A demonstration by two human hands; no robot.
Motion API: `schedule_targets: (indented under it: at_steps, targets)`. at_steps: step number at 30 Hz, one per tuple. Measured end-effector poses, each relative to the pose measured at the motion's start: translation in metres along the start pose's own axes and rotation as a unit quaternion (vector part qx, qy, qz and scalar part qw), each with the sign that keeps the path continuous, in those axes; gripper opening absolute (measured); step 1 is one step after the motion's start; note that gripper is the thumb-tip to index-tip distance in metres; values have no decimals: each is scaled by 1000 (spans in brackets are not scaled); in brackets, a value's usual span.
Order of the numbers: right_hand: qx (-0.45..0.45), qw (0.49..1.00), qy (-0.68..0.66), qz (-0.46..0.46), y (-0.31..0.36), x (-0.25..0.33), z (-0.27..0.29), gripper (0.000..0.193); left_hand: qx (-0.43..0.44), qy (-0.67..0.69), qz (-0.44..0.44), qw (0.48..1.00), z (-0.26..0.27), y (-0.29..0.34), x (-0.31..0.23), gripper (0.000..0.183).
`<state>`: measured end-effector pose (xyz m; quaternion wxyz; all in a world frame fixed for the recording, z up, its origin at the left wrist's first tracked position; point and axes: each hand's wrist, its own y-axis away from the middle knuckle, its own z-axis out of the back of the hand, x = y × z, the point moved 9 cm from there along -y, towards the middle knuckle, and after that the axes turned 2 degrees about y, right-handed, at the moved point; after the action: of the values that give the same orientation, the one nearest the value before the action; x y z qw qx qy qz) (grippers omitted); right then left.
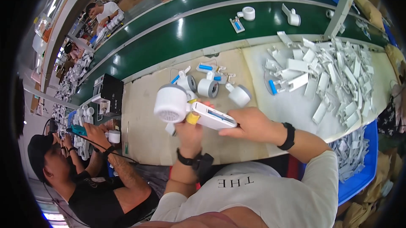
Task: The person assembles handheld fans by picking up a base, inserting a battery, and snapping on a plastic cover. They then attach a fan head to the base and place the completed unit on the table before starting the next one.
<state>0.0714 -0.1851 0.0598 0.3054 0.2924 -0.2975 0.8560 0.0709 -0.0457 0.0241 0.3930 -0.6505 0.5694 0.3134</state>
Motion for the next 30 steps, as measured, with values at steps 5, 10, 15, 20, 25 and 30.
schedule_targets:
  at_steps: [5, 10, 15, 20, 25, 30]
  targets:
    - [4, 991, 49, -120, -68, -102, 45, 24, -154, -415, -137, 886, 101, -33, -90, 24]
    - [-192, 906, 266, -268, -139, -240, 95, 34, -256, -782, 47, 567, 205, -15, -113, 37]
    - [-252, 823, 407, -306, -148, -290, 97, 39, -233, -844, 25, 482, 223, -13, -98, 40]
    - [-138, 863, -220, -434, -144, -328, 81, 20, -152, -747, -127, 635, 130, -19, -98, 41]
    - [-107, 812, -421, -390, -108, -234, 74, 25, 43, -42, 191, 980, 48, -44, 16, 31]
    - [-35, 823, -451, -345, -45, -105, 23, 35, 25, 98, 149, 984, -13, -59, 47, 44]
